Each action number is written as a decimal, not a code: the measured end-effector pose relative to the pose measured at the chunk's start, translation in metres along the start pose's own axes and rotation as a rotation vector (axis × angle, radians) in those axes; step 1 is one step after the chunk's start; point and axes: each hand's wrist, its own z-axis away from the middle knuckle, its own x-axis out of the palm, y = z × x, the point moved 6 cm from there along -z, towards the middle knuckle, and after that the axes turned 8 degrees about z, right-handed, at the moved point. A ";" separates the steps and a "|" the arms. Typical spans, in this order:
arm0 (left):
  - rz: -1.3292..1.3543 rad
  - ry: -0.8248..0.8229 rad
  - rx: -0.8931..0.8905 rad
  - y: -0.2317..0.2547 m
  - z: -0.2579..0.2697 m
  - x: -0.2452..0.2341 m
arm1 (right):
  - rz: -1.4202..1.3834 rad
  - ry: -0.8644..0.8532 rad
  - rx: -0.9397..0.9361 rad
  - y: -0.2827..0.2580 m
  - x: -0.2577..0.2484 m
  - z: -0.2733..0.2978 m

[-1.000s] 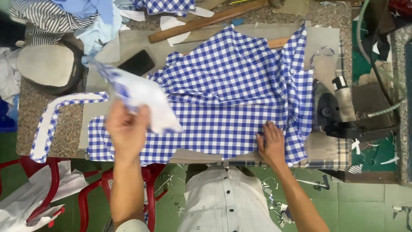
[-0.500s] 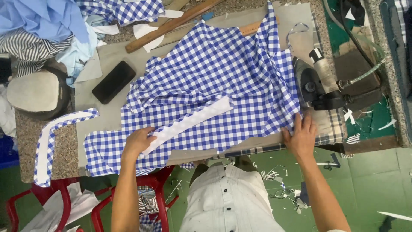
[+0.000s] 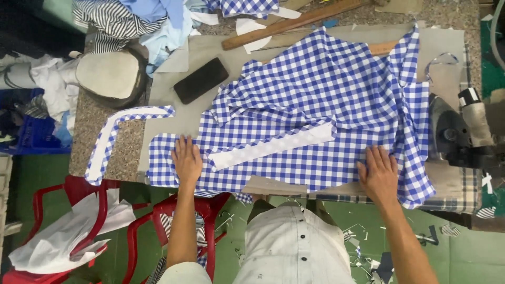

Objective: The person cuts a blue and white checkered fabric using large scissors, following a white paper pattern placed on a work table. They trim the edges of the fabric, remove the pattern, and briefly iron the cut piece before continuing to cut another section of the fabric.

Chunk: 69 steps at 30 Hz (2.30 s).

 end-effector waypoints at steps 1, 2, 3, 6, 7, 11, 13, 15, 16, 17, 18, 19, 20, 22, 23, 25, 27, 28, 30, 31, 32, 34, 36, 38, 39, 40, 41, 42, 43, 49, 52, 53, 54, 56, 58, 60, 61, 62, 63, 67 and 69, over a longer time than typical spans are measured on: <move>0.009 -0.009 0.007 -0.002 -0.001 -0.002 | 0.013 -0.004 0.004 -0.004 0.005 -0.001; -0.033 0.012 0.019 -0.004 -0.002 -0.005 | 0.002 -0.072 0.022 -0.006 0.015 -0.001; -0.075 0.029 0.037 -0.004 -0.004 -0.007 | -0.007 -0.142 0.046 -0.008 0.023 0.001; -0.056 0.010 0.007 -0.016 -0.021 -0.028 | -0.058 -0.184 0.020 -0.038 0.013 -0.014; -0.049 -0.001 0.020 -0.030 -0.030 -0.031 | -0.045 -0.189 0.032 -0.052 0.010 -0.020; -0.115 0.022 0.009 -0.084 -0.057 -0.042 | -0.218 -0.218 -0.005 -0.094 0.011 -0.026; -0.131 0.000 0.005 -0.097 -0.064 -0.042 | -0.248 -0.203 -0.004 -0.088 0.013 -0.014; -0.147 -0.033 -0.030 -0.100 -0.066 -0.040 | -0.264 -0.266 0.084 -0.058 0.017 0.005; -0.148 -0.036 -0.027 -0.098 -0.066 -0.040 | -0.264 -0.267 0.088 -0.036 0.016 0.015; -0.143 -0.054 -0.038 -0.097 -0.065 -0.040 | -0.139 -0.380 0.106 -0.012 0.021 0.028; -0.139 -0.071 -0.049 -0.096 -0.063 -0.040 | -0.013 -0.491 0.124 0.013 0.025 0.041; -0.139 -0.066 -0.050 -0.096 -0.064 -0.040 | -0.015 -0.487 0.123 0.022 0.024 0.046; -0.157 -0.086 -0.054 -0.097 -0.065 -0.038 | -0.005 -0.462 0.130 0.031 0.022 0.049; -0.178 -0.099 -0.062 -0.095 -0.066 -0.032 | -0.001 -0.432 0.134 0.036 0.019 0.055; -0.222 0.056 0.039 -0.084 -0.064 -0.035 | 0.000 -0.286 0.099 0.031 0.010 0.051; -0.271 0.216 0.135 -0.045 -0.051 -0.023 | -0.006 -0.135 0.059 0.020 0.001 0.047; -0.073 0.477 0.434 0.030 -0.024 -0.007 | -0.089 -0.156 0.102 0.012 0.000 0.048; -0.076 0.482 0.431 0.070 -0.006 0.001 | -0.093 -0.152 0.098 0.005 -0.001 0.044; 0.114 0.107 0.644 0.161 0.031 0.036 | -0.146 -0.189 0.080 -0.008 -0.004 0.038; 0.113 0.114 0.643 0.172 0.036 0.048 | -0.147 -0.182 0.076 -0.012 -0.006 0.034; 0.103 0.019 0.625 0.184 0.040 0.066 | -0.160 -0.160 0.060 -0.017 -0.010 0.030; 0.095 -0.079 0.612 0.198 0.045 0.089 | -0.168 -0.138 0.050 -0.023 -0.018 0.024; 0.073 -0.137 0.534 0.198 0.047 0.106 | -0.238 -0.085 0.052 -0.024 -0.028 0.022; 0.074 -0.177 0.523 0.196 0.048 0.104 | -0.250 -0.086 0.072 -0.019 -0.022 0.029; 0.074 -0.213 0.505 0.192 0.049 0.103 | -0.266 -0.084 0.086 -0.018 -0.019 0.034; 0.071 -0.221 0.508 0.190 0.053 0.100 | -0.267 -0.090 0.092 -0.017 -0.020 0.037; 0.059 -0.252 0.509 0.189 0.055 0.098 | -0.288 -0.105 0.117 -0.015 -0.019 0.037; 0.047 -0.283 0.509 0.187 0.057 0.096 | -0.310 -0.119 0.142 -0.013 -0.018 0.036; 0.046 -0.285 0.511 0.188 0.062 0.092 | -0.309 -0.120 0.144 -0.011 -0.017 0.037; 0.086 -0.441 0.522 0.204 0.101 0.091 | -0.318 -0.031 0.183 -0.003 -0.020 0.042; 0.082 -0.518 0.564 0.223 0.124 0.112 | -0.355 -0.033 0.192 -0.006 -0.031 0.036; 0.131 -0.497 0.604 0.232 0.130 0.117 | -0.357 -0.041 0.171 -0.009 -0.033 0.034; 0.180 -0.476 0.644 0.242 0.136 0.122 | -0.360 -0.048 0.150 -0.011 -0.035 0.032; 0.168 -0.515 0.625 0.260 0.143 0.133 | -0.367 -0.064 0.110 -0.023 -0.031 0.029; 0.155 -0.554 0.604 0.269 0.150 0.140 | -0.376 -0.082 0.069 -0.036 -0.024 0.029; 0.228 -0.485 0.627 0.270 0.152 0.138 | -0.315 -0.069 -0.094 -0.057 -0.014 0.031; 0.224 -0.477 0.614 0.263 0.154 0.139 | -0.326 -0.067 -0.106 -0.061 -0.014 0.029; 0.222 -0.388 0.640 0.257 0.154 0.134 | -0.299 -0.012 -0.168 -0.069 -0.017 0.027; 0.208 -0.292 0.651 0.244 0.154 0.126 | -0.287 0.048 -0.241 -0.083 -0.018 0.023; 0.098 -0.155 0.487 0.182 0.140 0.108 | -0.271 0.071 -0.284 -0.091 -0.016 0.020; 0.060 -0.124 0.323 0.156 0.127 0.094 | -0.253 0.036 -0.266 -0.085 -0.004 0.027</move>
